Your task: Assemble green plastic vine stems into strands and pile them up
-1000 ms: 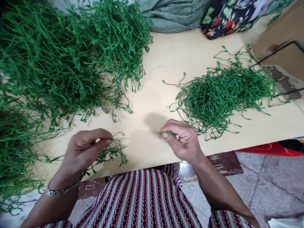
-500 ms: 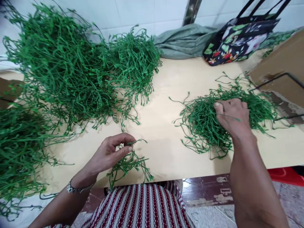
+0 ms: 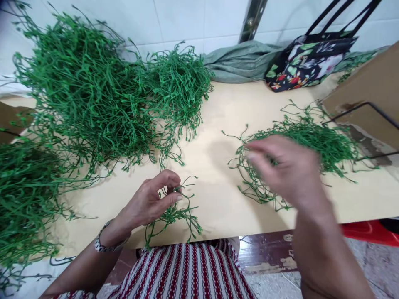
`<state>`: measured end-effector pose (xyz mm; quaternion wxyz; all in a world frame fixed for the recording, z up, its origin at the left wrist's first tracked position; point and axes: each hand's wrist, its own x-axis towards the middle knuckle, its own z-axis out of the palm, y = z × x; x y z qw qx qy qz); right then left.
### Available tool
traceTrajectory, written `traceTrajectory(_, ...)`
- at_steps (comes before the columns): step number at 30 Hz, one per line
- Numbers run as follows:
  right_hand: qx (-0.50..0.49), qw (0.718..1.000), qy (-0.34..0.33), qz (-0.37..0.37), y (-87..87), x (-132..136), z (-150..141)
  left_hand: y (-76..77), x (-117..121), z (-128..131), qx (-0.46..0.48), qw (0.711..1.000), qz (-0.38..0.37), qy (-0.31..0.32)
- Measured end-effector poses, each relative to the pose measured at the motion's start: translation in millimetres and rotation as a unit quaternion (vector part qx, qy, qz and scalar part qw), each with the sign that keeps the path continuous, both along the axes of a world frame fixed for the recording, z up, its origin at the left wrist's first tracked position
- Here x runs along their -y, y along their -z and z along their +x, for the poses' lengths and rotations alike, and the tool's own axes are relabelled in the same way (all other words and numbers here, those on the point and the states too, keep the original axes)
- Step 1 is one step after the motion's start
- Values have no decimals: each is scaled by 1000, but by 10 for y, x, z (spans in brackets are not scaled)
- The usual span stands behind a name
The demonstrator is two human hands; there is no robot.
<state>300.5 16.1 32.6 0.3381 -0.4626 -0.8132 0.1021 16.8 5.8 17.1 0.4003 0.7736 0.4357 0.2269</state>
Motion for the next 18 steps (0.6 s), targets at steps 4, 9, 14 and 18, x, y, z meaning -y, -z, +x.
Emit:
traceTrajectory(4, 112, 982, -151, 7, 130, 33, -819, -9, -3, 16, -14, 999, 42, 22)
traceTrajectory(9, 62, 985, -157, 16, 276, -6, -964, -218, 135, -20, -61, 976, 210, -10)
traceTrajectory(14, 50, 990, -130, 15, 230, 8, -979, -283, 258, 60, -130, 942, 302, -68)
traceTrajectory(18, 0, 994, -105, 22, 229, 16, -1038, -71, 206, 72, -109, 955, 242, -130)
